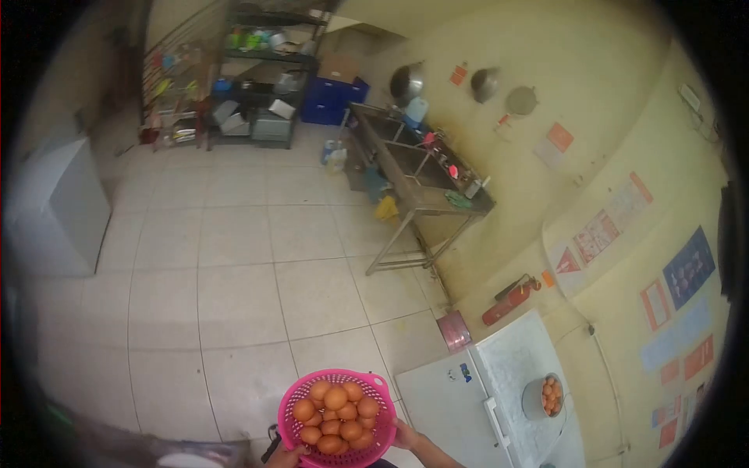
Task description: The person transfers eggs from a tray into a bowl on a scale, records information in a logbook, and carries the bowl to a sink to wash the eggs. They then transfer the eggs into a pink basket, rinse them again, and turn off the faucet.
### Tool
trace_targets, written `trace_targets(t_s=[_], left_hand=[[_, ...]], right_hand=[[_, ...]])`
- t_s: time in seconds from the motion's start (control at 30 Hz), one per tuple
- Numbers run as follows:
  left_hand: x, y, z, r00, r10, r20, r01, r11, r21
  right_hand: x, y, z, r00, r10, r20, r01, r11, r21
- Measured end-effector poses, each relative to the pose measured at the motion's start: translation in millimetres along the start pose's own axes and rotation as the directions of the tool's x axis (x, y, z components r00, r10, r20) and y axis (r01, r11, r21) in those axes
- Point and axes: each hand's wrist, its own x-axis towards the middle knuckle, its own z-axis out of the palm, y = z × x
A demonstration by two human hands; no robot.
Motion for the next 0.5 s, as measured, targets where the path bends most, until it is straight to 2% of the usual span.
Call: trace_targets(t_s=[0.03, 0.13, 0.17, 0.23, 0.3, 0.4, 0.5], left_hand=[[24.2, 33.4, -5.8, 0.999, -0.015, 0.037, 0.012, 0.996, 0.085], [94.7, 130.7, -28.4, 0.991, -0.055, 0.120, 0.012, 0.943, 0.333], [119.6, 160.6, -31.2, 0.986, -0.124, 0.116, 0.084, 0.950, 0.302], [182.3, 225.9, -34.3, 0.991, -0.084, 0.104, 0.028, 0.894, 0.447], [233.9, 287.3, -24.9, 0.993, -0.061, 0.100, -0.002, 0.848, 0.530], [297.2, 395.1, -6.3, 0.998, -0.019, 0.068, -0.022, 0.832, 0.555], [351.3, 482.8, 7.7, 0.999, 0.038, 0.007, -0.036, 0.859, 0.511]], right_hand=[[12.1, -15.3, 0.6, 0.997, -0.073, 0.015, 0.072, 0.996, 0.058], [58.1, -58.5, 5.2, 0.991, -0.094, -0.099, 0.108, 0.984, 0.142], [78.2, -82.9, 17.5, 0.982, -0.153, -0.107, 0.174, 0.960, 0.220], [162.2, -72.9, -40.2, 0.972, -0.183, -0.147, 0.221, 0.924, 0.313], [222.1, -104.2, -68.2, 0.951, -0.254, -0.178, 0.303, 0.883, 0.358], [285.6, -229.9, -35.8, 0.891, -0.411, -0.194, 0.454, 0.797, 0.399], [336.8, -349.1, -33.7, 0.917, -0.398, -0.041, 0.378, 0.828, 0.414]])
